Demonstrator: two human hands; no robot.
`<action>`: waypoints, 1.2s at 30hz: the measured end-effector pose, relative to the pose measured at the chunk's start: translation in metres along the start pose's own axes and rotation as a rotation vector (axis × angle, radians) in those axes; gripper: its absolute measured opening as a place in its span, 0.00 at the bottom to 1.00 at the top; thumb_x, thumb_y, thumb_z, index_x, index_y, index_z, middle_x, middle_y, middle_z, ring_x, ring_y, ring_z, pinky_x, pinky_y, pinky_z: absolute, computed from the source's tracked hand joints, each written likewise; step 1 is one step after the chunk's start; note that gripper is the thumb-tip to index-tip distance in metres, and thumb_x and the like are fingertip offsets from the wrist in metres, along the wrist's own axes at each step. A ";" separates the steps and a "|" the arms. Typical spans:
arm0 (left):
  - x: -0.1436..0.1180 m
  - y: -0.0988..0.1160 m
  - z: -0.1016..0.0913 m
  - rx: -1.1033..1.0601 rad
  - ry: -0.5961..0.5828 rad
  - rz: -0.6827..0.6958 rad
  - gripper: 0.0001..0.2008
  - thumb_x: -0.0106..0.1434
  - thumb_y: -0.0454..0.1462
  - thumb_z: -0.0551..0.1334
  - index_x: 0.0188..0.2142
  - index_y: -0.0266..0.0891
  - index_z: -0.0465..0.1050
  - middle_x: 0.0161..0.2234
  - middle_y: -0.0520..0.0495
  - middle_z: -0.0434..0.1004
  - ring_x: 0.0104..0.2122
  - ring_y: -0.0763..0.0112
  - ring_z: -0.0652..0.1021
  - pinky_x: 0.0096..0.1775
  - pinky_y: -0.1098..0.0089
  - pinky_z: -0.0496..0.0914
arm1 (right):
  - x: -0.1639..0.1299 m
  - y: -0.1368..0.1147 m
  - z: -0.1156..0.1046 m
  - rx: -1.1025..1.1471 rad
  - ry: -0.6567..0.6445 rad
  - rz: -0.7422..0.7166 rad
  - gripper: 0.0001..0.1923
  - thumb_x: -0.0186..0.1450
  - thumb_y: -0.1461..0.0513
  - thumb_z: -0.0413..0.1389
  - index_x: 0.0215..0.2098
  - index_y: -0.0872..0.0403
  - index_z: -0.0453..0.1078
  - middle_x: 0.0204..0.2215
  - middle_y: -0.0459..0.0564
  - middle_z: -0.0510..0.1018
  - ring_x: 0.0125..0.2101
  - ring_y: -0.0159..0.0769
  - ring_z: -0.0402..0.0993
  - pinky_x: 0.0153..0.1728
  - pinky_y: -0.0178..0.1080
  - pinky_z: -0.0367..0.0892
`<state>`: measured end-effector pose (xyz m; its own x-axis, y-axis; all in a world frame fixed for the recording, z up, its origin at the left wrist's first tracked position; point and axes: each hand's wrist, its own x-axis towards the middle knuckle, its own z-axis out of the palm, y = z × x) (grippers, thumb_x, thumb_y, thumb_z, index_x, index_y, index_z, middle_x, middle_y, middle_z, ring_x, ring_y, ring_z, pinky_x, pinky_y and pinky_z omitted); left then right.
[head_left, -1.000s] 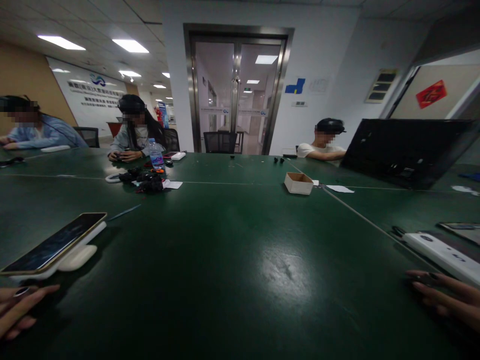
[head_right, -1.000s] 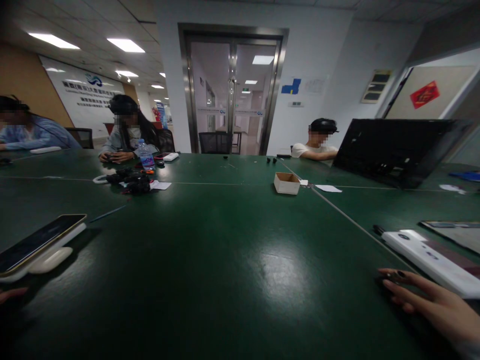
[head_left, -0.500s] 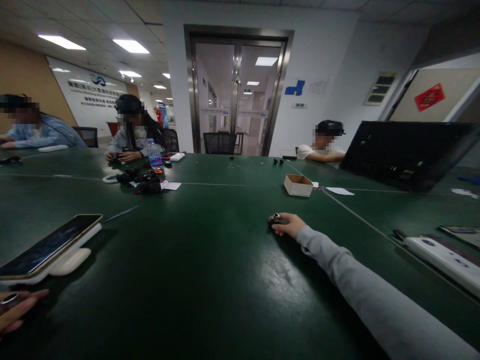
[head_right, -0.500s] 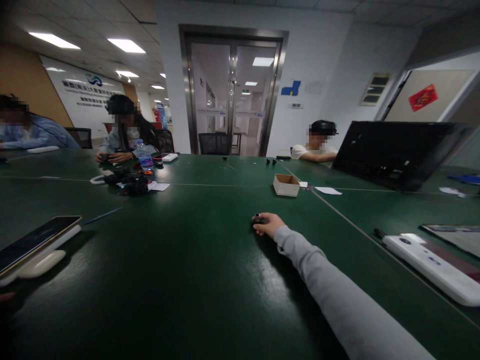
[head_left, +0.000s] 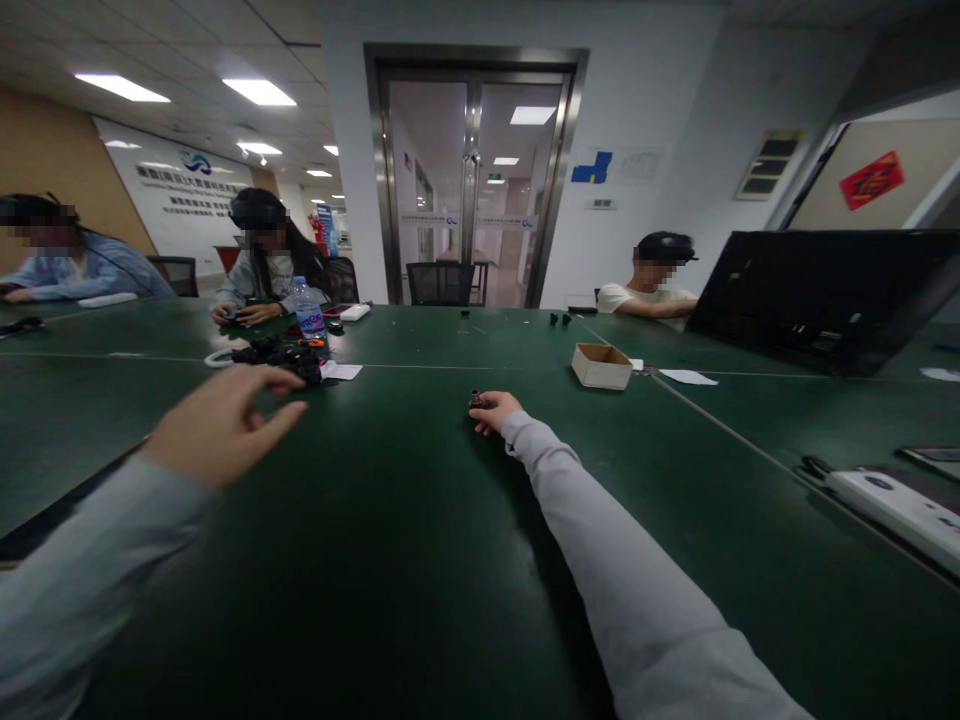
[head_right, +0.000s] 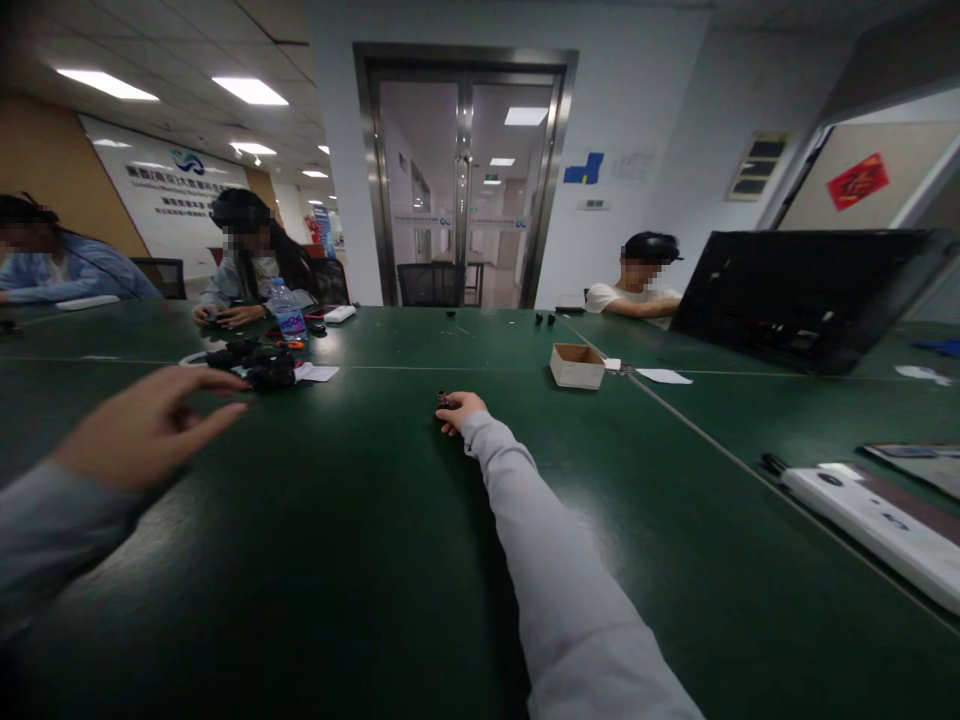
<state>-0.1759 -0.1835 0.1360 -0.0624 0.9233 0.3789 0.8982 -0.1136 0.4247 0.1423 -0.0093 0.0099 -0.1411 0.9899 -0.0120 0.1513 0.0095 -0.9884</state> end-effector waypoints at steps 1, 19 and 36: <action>0.018 0.012 0.022 0.041 -0.031 0.125 0.18 0.52 0.48 0.58 0.41 0.44 0.67 0.37 0.54 0.68 0.25 0.78 0.66 0.32 0.73 0.61 | 0.003 -0.001 0.005 0.023 0.015 0.010 0.11 0.49 0.72 0.62 0.30 0.60 0.67 0.16 0.43 0.71 0.11 0.28 0.69 0.08 0.27 0.63; 0.109 0.069 0.265 -0.945 -0.046 -0.033 0.09 0.50 0.36 0.62 0.32 0.37 0.73 0.29 0.46 0.75 0.29 0.70 0.75 0.34 0.70 0.71 | 0.009 0.010 0.020 0.054 0.105 -0.017 0.09 0.49 0.71 0.61 0.30 0.60 0.71 0.15 0.42 0.71 0.16 0.28 0.71 0.21 0.30 0.71; 0.108 0.073 0.267 -0.849 0.014 -0.111 0.10 0.54 0.41 0.59 0.34 0.38 0.69 0.19 0.52 0.71 0.18 0.76 0.70 0.24 0.76 0.65 | 0.018 0.017 0.006 0.464 0.154 -0.068 0.13 0.48 0.75 0.59 0.31 0.57 0.71 0.22 0.42 0.71 0.18 0.25 0.72 0.24 0.30 0.73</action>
<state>-0.0010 0.0057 -0.0112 -0.1411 0.9415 0.3061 0.2566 -0.2639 0.9298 0.1366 0.0075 -0.0084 0.0159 0.9990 0.0427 -0.3100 0.0456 -0.9496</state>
